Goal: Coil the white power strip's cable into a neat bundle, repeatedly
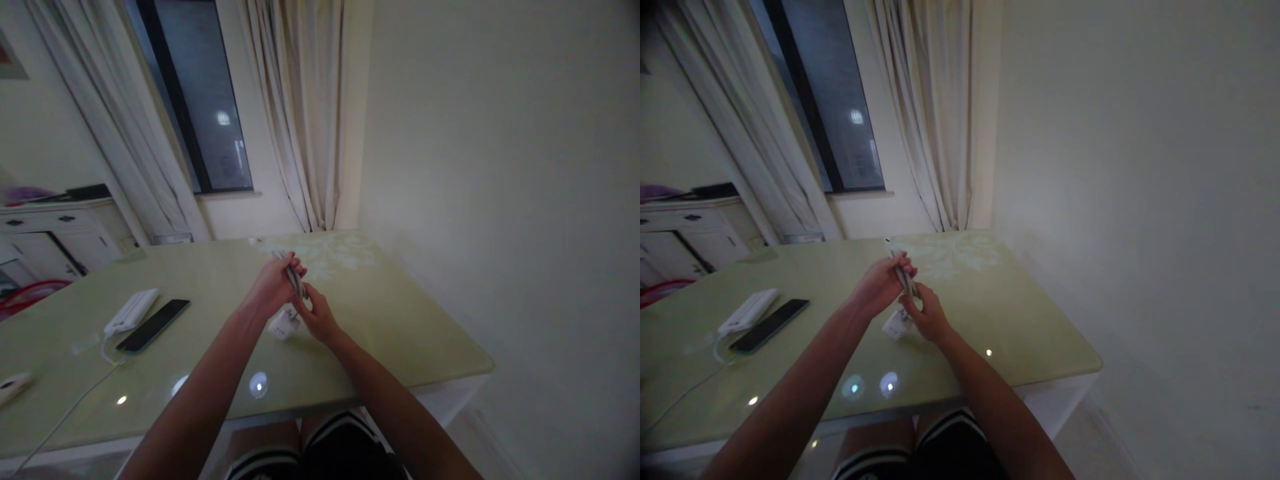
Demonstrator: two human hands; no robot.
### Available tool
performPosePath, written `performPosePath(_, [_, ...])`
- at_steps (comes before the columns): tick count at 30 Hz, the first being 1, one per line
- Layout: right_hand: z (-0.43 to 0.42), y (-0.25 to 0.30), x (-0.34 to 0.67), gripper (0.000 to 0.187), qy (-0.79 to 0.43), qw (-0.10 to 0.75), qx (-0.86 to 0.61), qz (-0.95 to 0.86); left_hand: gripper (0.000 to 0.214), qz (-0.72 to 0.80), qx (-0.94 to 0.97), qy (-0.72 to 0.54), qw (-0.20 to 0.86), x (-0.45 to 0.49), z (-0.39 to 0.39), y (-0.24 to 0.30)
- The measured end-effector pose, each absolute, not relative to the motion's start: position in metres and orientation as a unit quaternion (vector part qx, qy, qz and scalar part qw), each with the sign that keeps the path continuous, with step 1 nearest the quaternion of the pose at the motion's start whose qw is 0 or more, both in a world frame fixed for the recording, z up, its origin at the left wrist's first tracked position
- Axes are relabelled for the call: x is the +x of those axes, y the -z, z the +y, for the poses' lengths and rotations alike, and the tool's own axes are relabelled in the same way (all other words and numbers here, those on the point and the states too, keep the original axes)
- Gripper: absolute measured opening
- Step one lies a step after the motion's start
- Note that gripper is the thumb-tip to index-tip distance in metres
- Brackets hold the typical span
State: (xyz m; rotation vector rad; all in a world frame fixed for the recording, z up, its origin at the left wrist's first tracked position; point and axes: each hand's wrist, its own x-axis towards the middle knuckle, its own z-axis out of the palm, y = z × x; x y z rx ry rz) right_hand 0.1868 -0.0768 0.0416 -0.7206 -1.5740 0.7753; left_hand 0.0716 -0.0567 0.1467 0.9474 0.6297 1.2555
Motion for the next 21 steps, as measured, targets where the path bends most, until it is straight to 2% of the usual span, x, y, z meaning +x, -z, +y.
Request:
performPosePath(3, [-0.077, -0.042, 0.186, 0.041, -0.371, 0.573, -0.298, -0.668, 0.015, 0.326, 0.456, -0.531, 0.636, 0.072, -0.046, -0.143])
performPosePath(9, [-0.069, -0.050, 0.186, 0.050, -0.501, 0.673, -0.264, -0.476, 0.053, 0.382, 0.640, -0.494, 0.448, 0.061, -0.045, -0.102])
performPosePath(15, [-0.060, -0.065, 0.211, 0.049, -0.505, 0.733, -0.258, -0.376, 0.049, 0.411, 0.719, -0.517, 0.217, 0.040, -0.051, -0.055])
performPosePath(21, [-0.056, -0.114, 0.260, 0.046, -0.486, 0.739, -0.237, -0.401, 0.045, 0.477, 0.690, -0.504, 0.208, 0.020, -0.036, -0.005])
